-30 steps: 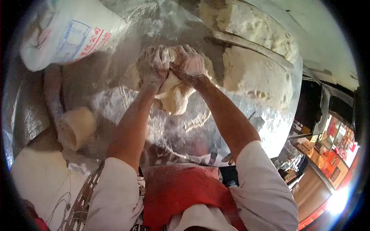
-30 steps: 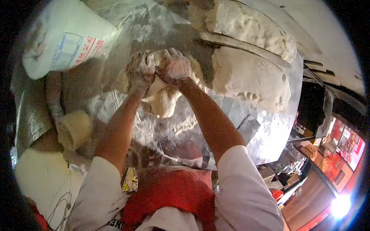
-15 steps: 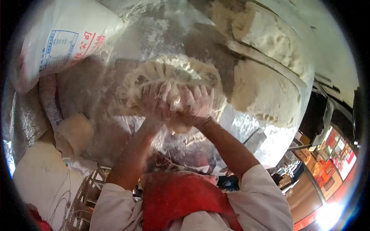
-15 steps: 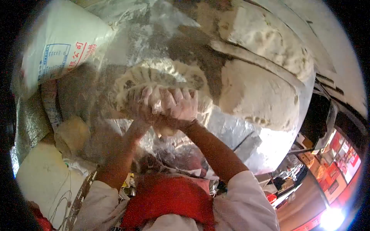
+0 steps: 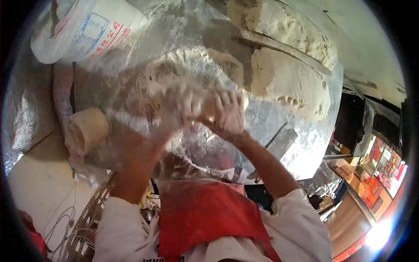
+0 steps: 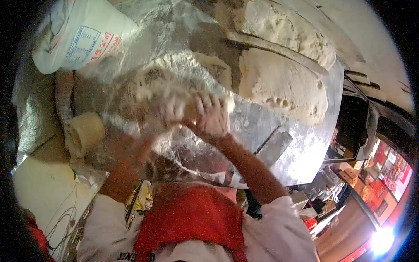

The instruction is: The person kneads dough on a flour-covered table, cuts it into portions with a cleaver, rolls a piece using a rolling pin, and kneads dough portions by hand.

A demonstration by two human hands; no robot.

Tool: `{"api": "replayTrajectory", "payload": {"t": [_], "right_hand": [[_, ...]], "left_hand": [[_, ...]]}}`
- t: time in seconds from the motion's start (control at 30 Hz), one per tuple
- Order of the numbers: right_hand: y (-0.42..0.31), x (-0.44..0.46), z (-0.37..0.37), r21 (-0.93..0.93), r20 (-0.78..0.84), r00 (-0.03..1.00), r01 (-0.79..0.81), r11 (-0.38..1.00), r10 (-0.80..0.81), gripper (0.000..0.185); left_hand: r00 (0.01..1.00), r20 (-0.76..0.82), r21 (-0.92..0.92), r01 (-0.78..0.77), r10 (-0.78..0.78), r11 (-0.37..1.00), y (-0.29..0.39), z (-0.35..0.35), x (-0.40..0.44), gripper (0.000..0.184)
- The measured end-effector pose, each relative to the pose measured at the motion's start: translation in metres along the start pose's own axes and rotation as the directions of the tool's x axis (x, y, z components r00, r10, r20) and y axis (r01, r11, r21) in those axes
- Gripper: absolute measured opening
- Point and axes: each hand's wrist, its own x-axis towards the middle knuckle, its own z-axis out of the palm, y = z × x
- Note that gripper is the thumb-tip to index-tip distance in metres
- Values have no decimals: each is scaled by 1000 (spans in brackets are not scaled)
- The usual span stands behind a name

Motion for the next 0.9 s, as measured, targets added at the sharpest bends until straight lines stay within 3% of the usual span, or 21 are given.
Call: {"api": "replayTrajectory", "payload": {"t": [0.03,0.07,0.13,0.17,0.23,0.27,0.3,0.33,0.37,0.43,0.5,0.53,0.57,0.6,0.63,0.67,0.73,0.8,0.9], "right_hand": [[8,-5,30,34,-122,985,126,991,-121,84],[8,-3,40,83,-129,985,123,989,-111,81],[18,13,55,135,-112,989,112,984,-98,77],[24,25,61,145,-102,995,37,989,-22,76],[36,52,75,157,-86,995,-35,987,49,74],[42,68,80,101,-115,991,-62,993,73,72],[47,82,83,43,-151,984,-93,995,99,70],[62,95,99,131,-18,987,-157,979,160,71],[66,111,98,123,-32,987,-150,981,155,71],[66,129,90,380,-207,950,-140,914,232,78],[50,138,43,242,187,957,-264,934,222,85],[48,122,66,116,8,973,-228,967,229,84],[42,112,50,98,-21,969,-242,965,245,84],[29,91,32,37,5,996,-84,996,84,82],[16,66,20,-11,50,996,75,997,-74,79],[7,40,11,26,135,985,109,994,-111,76],[-3,12,10,46,189,968,159,986,-165,72],[-4,-26,58,37,68,980,187,982,-189,72],[-17,-40,52,-78,-18,968,247,966,-249,78]], "left_hand": [[923,337,-560,356,-187,748,17,-10,-24,63],[920,346,-560,359,-183,747,22,-14,-22,63],[941,209,-292,321,-267,901,26,-17,-1,58],[934,229,-291,336,-275,896,22,-7,14,58],[929,95,-445,362,-359,819,2,19,53,55],[928,216,-371,364,-302,854,-14,14,71,55],[928,213,-368,365,-305,855,-18,24,72,55],[894,273,-385,440,-355,811,-21,37,72,54],[858,325,-402,507,-399,763,-22,50,74,54],[860,330,-342,493,-389,800,-29,78,72,54],[861,356,-299,474,-364,828,-34,72,73,54],[869,436,-292,381,-232,877,-42,66,82,60],[859,502,-291,277,-100,916,-52,61,89,66],[946,226,-12,-235,231,972,-59,57,51,65],[963,242,-336,-34,121,941,-48,18,46,65],[954,299,-604,172,21,778,-41,-24,40,65],[986,75,-344,-114,148,932,-28,-64,-7,81],[964,259,-300,25,56,954,-10,-96,-25,92],[957,289,-244,67,6,967,-4,-99,-33,89]]}}
